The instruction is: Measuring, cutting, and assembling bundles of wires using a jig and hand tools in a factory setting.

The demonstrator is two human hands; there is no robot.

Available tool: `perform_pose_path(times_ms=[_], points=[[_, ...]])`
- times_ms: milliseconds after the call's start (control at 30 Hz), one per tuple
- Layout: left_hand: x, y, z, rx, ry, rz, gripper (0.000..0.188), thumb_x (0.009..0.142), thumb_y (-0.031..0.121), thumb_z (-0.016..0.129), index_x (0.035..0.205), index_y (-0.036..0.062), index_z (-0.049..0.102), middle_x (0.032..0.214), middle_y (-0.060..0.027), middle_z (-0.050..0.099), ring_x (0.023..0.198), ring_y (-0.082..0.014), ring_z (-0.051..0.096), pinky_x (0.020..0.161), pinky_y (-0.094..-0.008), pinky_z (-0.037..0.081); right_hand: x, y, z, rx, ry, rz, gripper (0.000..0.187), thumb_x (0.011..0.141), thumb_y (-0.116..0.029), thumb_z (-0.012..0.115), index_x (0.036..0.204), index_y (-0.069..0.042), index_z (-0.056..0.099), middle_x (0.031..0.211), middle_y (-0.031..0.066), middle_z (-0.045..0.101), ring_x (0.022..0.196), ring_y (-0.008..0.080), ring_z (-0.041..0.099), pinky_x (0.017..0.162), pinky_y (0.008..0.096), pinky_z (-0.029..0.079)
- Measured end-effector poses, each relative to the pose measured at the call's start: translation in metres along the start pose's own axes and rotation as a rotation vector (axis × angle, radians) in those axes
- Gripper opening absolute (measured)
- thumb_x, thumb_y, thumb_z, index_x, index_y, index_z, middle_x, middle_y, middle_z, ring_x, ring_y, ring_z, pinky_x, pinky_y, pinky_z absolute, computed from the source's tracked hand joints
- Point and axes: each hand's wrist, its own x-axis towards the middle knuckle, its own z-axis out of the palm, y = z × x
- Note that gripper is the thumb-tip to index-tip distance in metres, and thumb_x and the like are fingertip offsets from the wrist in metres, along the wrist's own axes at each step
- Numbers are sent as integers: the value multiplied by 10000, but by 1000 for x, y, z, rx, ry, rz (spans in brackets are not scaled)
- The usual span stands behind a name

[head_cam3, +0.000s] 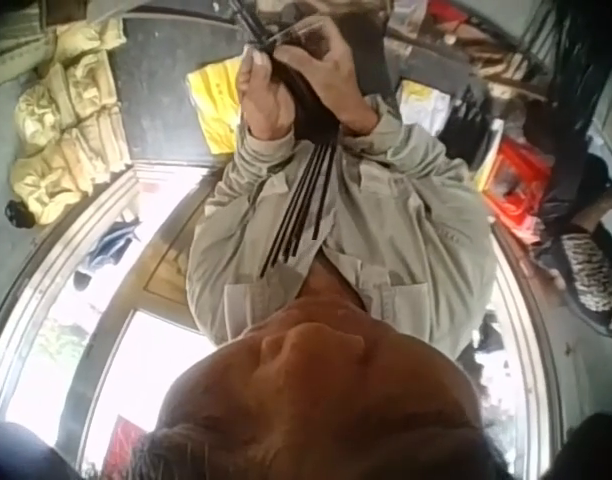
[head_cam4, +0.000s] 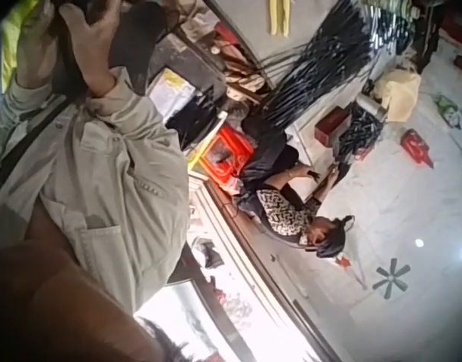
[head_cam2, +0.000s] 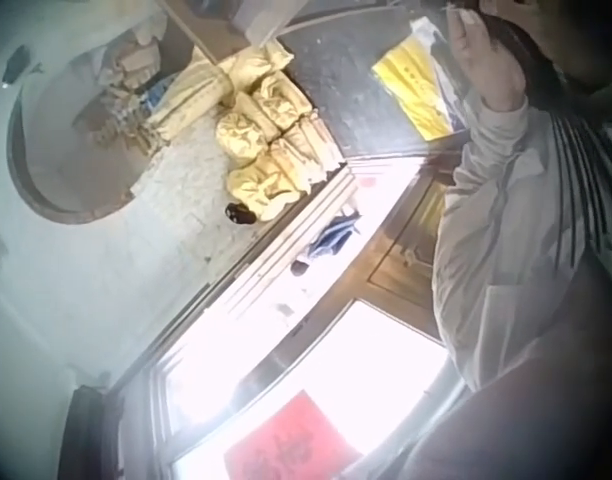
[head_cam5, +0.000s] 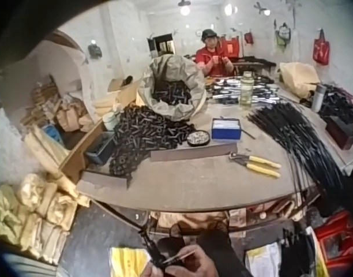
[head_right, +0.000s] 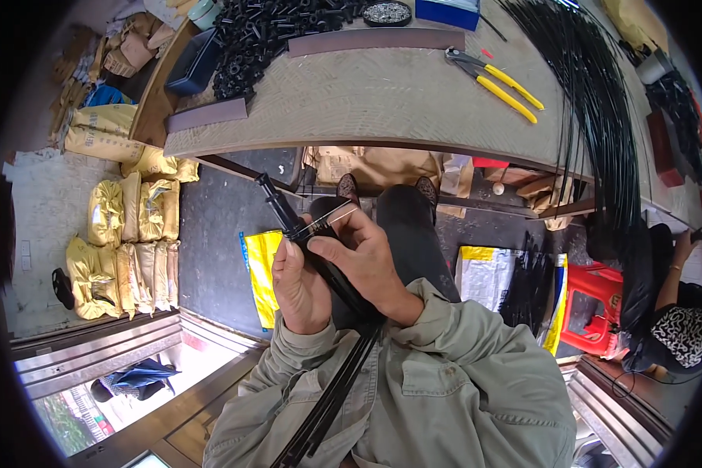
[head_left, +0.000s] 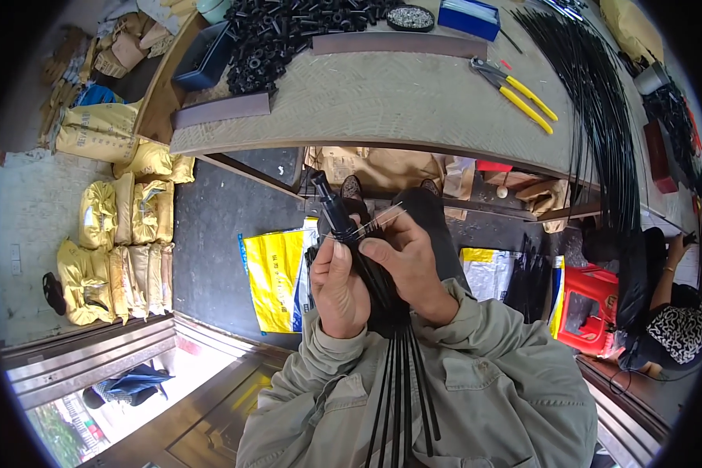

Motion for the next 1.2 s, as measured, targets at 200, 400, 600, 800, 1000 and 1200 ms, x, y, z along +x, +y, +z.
perform_pose_path(times_ms=[200,400,600,800,1000,1200], points=[[-1,8,0,44,-41,-29,404,891,241,529,1190,-25,470,1214,-152,511,1096,-229,500,984,-364,362,-1,-6,-1,-84,-107,123,62,799,-16,615,793,4,557,761,-19,544,678,28,449,620,185,392],[0,11,2,35,-99,-41,439,895,250,512,1216,-42,445,1277,-171,454,1158,-242,455,1010,-367,329,-8,-10,5,-165,-117,28,63,810,-36,617,825,12,580,799,-21,569,709,25,470,629,181,396],[-1,11,6,40,-132,-4,436,901,243,490,1219,-54,458,1330,-142,416,1169,-230,447,1025,-356,299,2,-6,-2,-65,-211,122,119,829,-96,609,877,13,610,793,1,596,703,29,500,618,182,413],[0,21,0,178,-90,-41,544,872,287,538,1273,-44,381,1314,-159,409,1125,-201,463,988,-333,342,11,-6,-9,145,-331,366,135,827,-51,578,925,40,591,880,22,604,765,66,545,698,208,445],[-9,22,-16,83,-243,-141,520,882,299,522,1269,-27,402,1270,-115,442,1054,-149,492,937,-288,374,2,-28,-1,172,-287,227,99,814,-46,590,868,34,569,857,73,604,762,118,561,712,234,447],[-16,21,33,305,-22,274,466,857,93,547,1278,-39,396,1189,-86,495,984,-124,502,878,-256,385,4,-20,16,9,-223,-334,93,770,14,624,815,19,544,933,116,594,822,166,563,765,272,439]])
